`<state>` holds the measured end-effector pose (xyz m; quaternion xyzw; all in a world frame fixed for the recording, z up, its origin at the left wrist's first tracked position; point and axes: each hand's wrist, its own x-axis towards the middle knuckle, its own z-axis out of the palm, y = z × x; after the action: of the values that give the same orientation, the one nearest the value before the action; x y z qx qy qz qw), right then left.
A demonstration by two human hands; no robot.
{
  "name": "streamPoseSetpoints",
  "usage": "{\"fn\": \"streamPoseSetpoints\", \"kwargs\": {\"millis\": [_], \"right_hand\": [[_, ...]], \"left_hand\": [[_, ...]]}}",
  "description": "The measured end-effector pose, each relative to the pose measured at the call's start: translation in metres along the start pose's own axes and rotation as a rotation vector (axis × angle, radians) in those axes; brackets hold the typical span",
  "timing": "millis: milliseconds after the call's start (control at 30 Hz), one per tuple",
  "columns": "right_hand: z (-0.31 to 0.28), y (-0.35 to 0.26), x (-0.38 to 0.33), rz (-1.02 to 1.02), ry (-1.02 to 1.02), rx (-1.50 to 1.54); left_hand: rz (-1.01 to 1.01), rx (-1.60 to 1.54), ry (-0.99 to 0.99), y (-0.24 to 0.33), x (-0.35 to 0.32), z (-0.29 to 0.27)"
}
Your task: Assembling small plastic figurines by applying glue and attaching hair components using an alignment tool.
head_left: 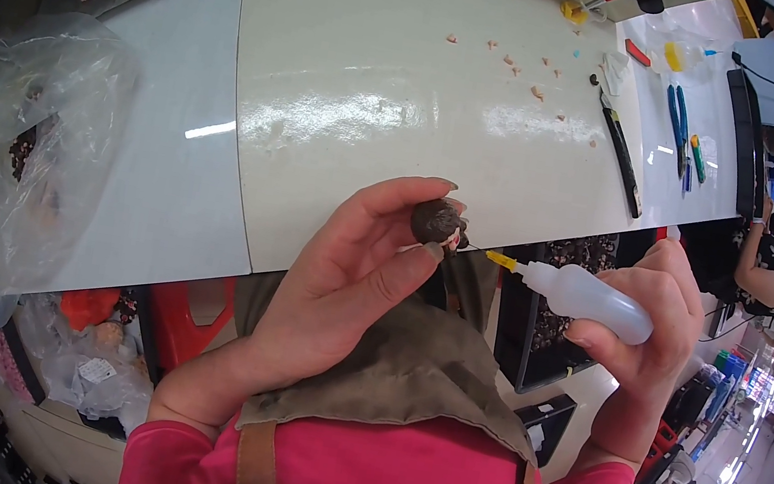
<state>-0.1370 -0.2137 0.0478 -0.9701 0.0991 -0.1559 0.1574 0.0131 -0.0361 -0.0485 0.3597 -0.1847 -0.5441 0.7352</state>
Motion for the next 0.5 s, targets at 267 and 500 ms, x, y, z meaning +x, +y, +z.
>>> {"fn": "streamPoseSetpoints", "kwargs": {"millis": [267,500], "right_hand": [[0.0004,-0.0019,0.0019,-0.010,0.002,-0.007],[-0.0005,-0.0039,0.0025,-0.008,0.002,-0.013]], "left_hand": [[-0.011,-0.004,-0.003,-0.0004,-0.0003,-0.0013],[0.002,-0.006,-0.016,-0.0012,-0.0006,-0.0019]]}}
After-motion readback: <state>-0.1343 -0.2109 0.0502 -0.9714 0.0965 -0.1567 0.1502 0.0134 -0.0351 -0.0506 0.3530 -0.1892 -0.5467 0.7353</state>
